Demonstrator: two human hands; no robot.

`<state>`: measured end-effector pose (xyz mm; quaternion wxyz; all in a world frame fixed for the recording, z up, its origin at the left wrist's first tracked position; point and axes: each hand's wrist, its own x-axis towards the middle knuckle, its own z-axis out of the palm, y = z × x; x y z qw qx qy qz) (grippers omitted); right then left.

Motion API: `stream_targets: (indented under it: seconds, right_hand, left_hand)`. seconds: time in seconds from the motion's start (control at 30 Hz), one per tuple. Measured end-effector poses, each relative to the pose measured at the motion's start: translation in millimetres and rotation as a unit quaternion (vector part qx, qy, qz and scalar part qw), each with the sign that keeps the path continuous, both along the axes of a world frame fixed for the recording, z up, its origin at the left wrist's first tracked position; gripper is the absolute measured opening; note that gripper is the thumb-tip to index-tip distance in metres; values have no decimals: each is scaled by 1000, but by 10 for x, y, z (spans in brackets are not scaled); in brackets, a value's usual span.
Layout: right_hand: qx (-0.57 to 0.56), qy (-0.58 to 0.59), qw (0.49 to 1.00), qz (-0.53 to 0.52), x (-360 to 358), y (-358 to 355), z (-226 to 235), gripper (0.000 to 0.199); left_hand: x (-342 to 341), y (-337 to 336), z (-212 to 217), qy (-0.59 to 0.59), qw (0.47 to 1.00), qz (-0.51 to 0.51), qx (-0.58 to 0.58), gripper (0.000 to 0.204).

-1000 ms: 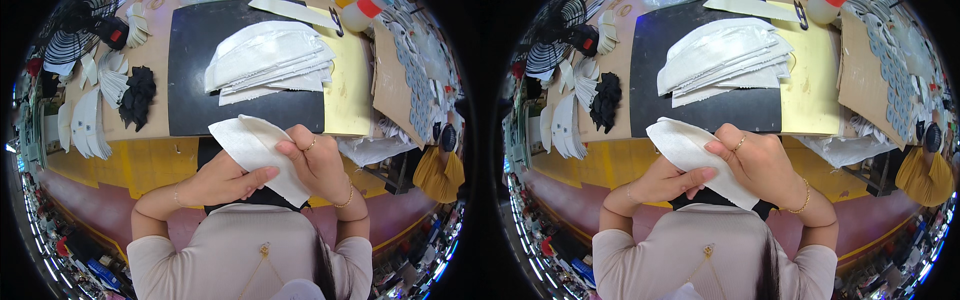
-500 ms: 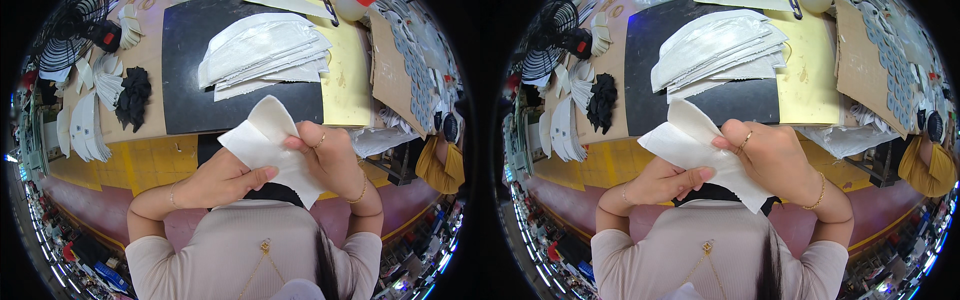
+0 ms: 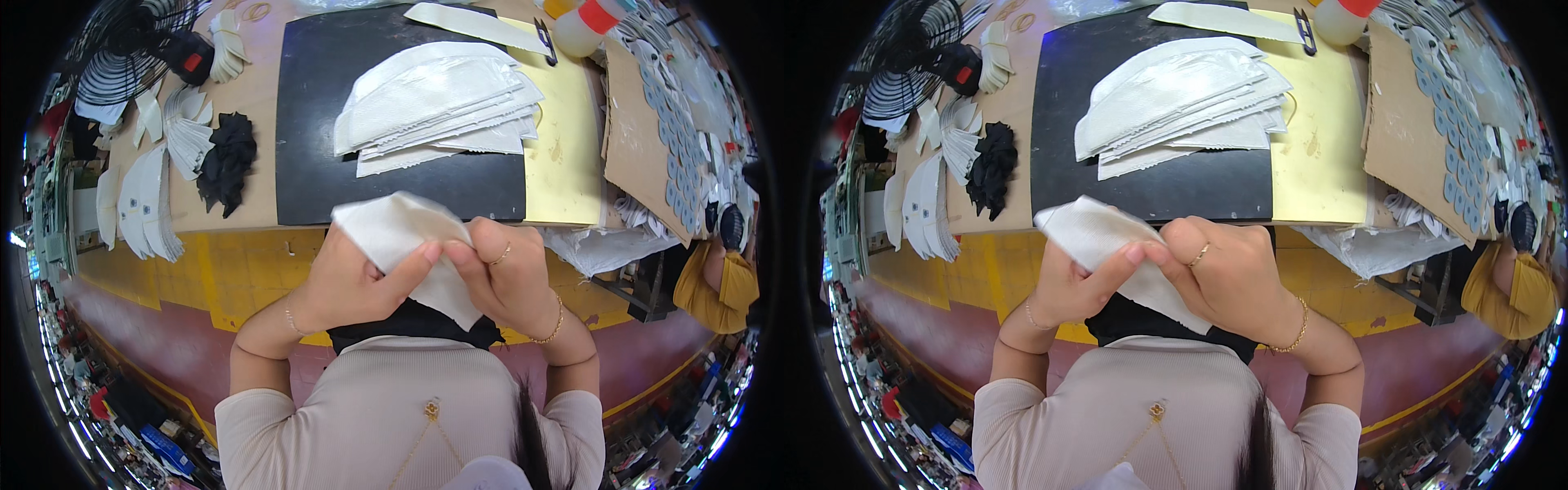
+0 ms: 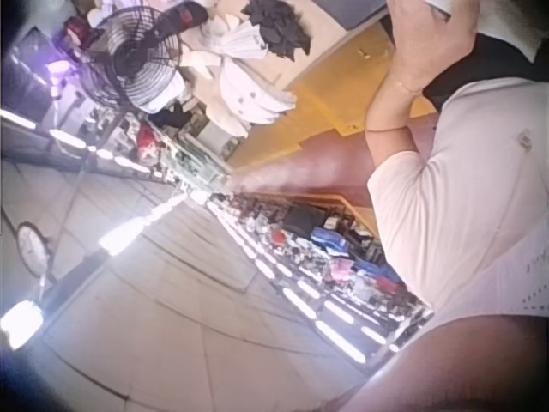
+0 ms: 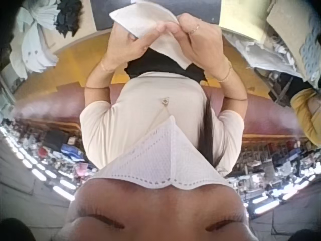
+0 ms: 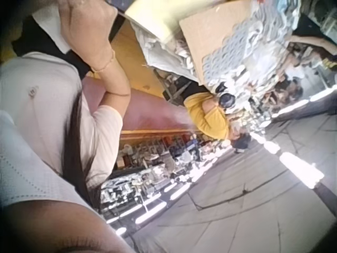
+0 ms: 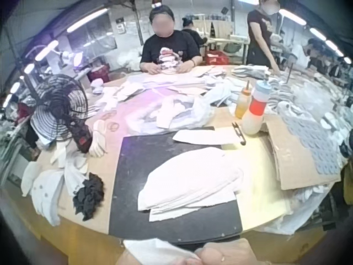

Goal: The person repeatedly picks up white fabric pieces from a table, folds them in half, and places them into a growing stack. The person handles the fabric by hand without using tools.

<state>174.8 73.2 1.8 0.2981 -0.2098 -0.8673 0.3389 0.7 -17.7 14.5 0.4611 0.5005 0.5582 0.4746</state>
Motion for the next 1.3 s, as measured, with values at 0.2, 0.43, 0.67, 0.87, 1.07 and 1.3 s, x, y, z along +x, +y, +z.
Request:
stream_targets:
  seconds: [0.2, 0.43, 0.67, 0.87, 1.07, 1.3]
  right_hand:
    - [-196, -34, 977, 74, -18, 139, 223, 28]
    - [-245, -109, 939, 214, 37, 242, 250, 31]
    - [-249, -129, 937, 210, 136, 271, 275, 23]
    - [-310, -137, 921, 191, 199, 259, 185, 23]
    - [-72, -114, 980, 148, 118, 216, 156, 16]
    - [26, -111, 988, 107, 101, 194, 420, 25]
  left_hand:
    - [-97, 23, 73, 91, 992, -91, -2, 15]
    - [-204, 52, 214, 73, 973, -216, -47, 13]
    - [-287, 57, 293, 41, 951, -265, -153, 11]
    - [-321, 24, 141, 85, 953, -278, -81, 5]
    - [-159, 46, 156, 202, 973, -93, 56, 4]
    - [-149, 111, 295, 308, 927, -111, 181, 15]
